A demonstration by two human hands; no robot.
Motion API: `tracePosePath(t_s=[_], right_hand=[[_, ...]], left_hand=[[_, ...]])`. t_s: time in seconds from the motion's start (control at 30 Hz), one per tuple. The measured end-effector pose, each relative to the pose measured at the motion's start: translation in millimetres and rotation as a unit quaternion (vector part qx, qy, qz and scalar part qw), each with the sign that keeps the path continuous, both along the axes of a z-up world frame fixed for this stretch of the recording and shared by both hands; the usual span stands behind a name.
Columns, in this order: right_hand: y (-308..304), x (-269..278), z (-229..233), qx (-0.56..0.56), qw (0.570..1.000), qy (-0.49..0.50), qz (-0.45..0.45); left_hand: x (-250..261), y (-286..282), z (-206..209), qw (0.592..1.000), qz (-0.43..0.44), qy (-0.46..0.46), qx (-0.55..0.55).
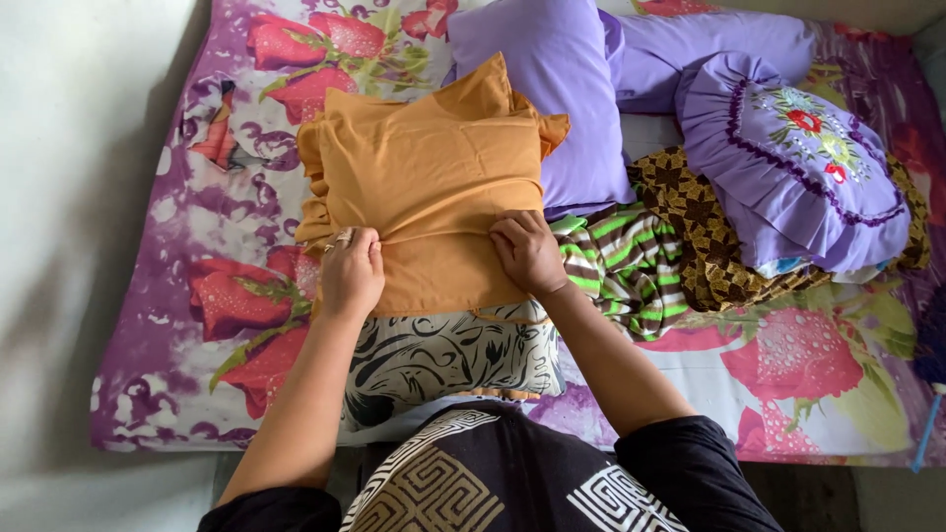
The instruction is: The person places a patterned pillow into a mustard-colored pillowcase with embroidered flowers and ruffled edges. They pull the case over the pillow, smooth the fabric, and adjust the edges to fit the pillow neatly.
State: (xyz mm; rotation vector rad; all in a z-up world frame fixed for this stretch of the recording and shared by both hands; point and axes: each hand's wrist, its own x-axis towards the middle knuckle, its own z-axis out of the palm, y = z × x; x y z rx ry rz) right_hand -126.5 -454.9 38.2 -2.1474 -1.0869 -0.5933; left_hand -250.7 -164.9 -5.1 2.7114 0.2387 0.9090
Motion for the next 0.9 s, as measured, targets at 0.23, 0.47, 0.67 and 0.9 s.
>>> tracePosePath(t_s=[0.23, 0.47, 0.67, 0.9], right_hand=[[3.3, 6.7, -14.1, -0.072, 0.997, -0.023, -0.02], [17.4, -13.0, 13.9, -0.097, 0.994, 0.023, -0.041], [29.2, 3.9, -11.7, -0.117, 0.991, -0.022, -0.06], [2.9, -29.5, -19.2, -0.163, 0.985, -0.007, 0.055]], left_hand=[[8.1, -14.7, 9.7, 0.995, -0.062, -0.017, -0.072], [34.0, -31.4, 10.6, 0.996, -0.063, -0.033, 0.049], [37.8, -33.2, 13.0, 0.996, -0.064, -0.043, 0.031], [-14.7, -41.5, 23.6, 0.993, -0.117, -0.025, 0.022]])
